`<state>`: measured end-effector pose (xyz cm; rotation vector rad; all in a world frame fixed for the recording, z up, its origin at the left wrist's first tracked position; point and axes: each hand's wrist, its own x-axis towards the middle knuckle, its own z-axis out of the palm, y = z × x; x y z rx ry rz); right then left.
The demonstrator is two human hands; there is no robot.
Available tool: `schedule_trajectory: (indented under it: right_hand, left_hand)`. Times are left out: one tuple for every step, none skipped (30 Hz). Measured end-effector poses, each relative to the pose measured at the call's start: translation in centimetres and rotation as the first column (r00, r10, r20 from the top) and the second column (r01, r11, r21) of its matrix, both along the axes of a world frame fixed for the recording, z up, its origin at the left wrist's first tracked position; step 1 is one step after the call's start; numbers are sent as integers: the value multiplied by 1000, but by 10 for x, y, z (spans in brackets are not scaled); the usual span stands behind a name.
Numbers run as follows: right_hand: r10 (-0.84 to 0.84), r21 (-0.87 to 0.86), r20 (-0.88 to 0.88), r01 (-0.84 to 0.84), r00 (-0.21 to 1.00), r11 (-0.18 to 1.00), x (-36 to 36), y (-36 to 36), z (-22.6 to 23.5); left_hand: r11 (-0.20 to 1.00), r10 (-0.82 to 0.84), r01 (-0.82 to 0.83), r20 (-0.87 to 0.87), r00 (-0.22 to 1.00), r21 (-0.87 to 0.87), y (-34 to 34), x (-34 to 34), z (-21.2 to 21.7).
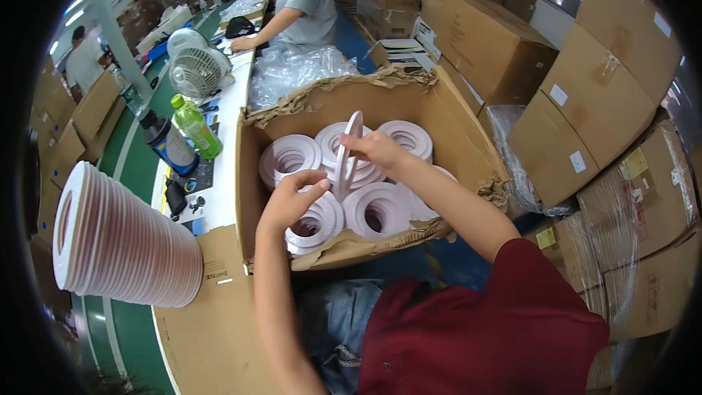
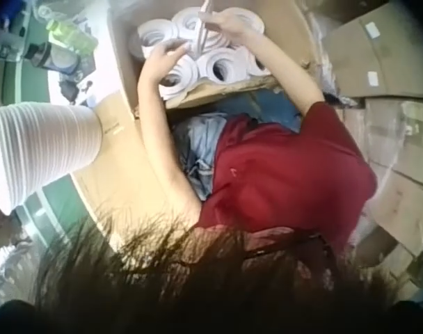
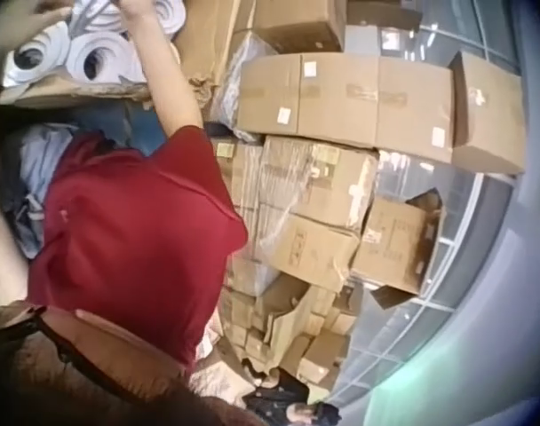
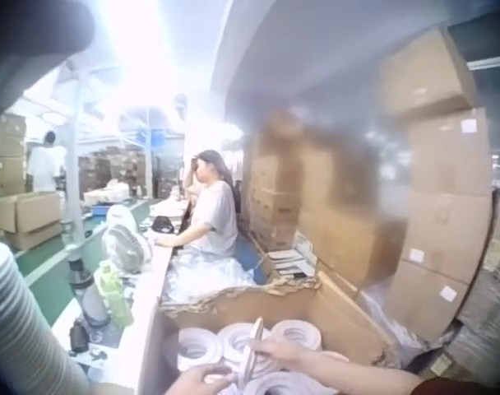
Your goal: Packing white plastic rings into a cardboard box.
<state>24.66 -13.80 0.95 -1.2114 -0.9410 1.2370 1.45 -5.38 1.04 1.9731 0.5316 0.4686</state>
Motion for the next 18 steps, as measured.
schedule_trajectory:
  right_hand:
    - [17, 12, -8, -17, 1000, 1000, -12, 7, -4]
    - [-1, 9, -57, 1, 998, 1000, -23, 13, -6]
    - [-18, 4, -107, 19, 994, 1000, -32, 16, -7]
    - [24, -18, -81, -26, 996, 999, -36, 21, -10]
    - [32, -10, -88, -33, 996, 999, -38, 22, -10]
    - [43, -16, -103, -45, 994, 999, -40, 23, -11]
    - [52, -22, -117, -55, 992, 998, -41, 24, -11]
    - [78, -15, -121, -81, 990, 997, -36, 24, -10]
    - [69, -9, -129, -71, 989, 997, -31, 23, -11]
    - [81, -14, -172, -85, 982, 996, -26, 21, -12]
    - [92, -15, -213, -97, 973, 995, -23, 19, -10]
    - [77, -9, -219, -80, 973, 997, -22, 17, -8]
    - [80, -14, -292, -88, 953, 996, -21, 18, -6]
    - [84, -20, -365, -99, 927, 995, -21, 19, -5]
    - [75, -17, -371, -87, 925, 996, -21, 20, -5]
    - [87, -18, -348, -100, 933, 995, -21, 22, -4]
    - [91, -21, -324, -103, 942, 994, -16, 23, -5]
    - [68, -15, -292, -76, 954, 997, -13, 22, -6]
  left_hand:
    - [1000, 5, -3, 100, 995, -14, 1, -1, -5]
    - [995, -3, 9, 54, 999, -100, 0, -2, -1]
    - [995, -2, 8, 49, 999, -104, 2, -1, -6]
    - [997, 12, -11, 15, 1000, -75, 3, -3, -6]
    - [998, 23, -24, -20, 1000, -49, 4, -4, -6]
    - [999, 29, -31, -28, 999, -41, 5, -6, -6]
    - [998, 15, -16, -26, 1000, -64, 7, -8, -6]
    - [996, -12, 9, -25, 1000, -87, 5, -6, 0]
    - [996, -21, 18, -34, 999, -82, 4, -4, 5]
    - [995, 44, -51, -79, 996, -87, 1, -2, 10]
    - [989, 108, -119, -122, 987, -86, -2, -1, 16]
    - [986, 151, -157, -88, 985, -60, 1, 0, 11]
    - [981, 191, -193, -52, 980, -37, 5, 0, 6]
    - [974, 215, -213, 14, 977, -79, 4, -2, 8]
    - [971, 230, -218, 119, 966, -100, 9, -6, 1]
    - [946, 291, -263, 141, 946, -190, 14, -12, -6]
    - [914, 346, -295, 156, 925, -280, 15, -9, -3]
    - [919, 331, -281, 152, 931, -277, 14, -6, 0]
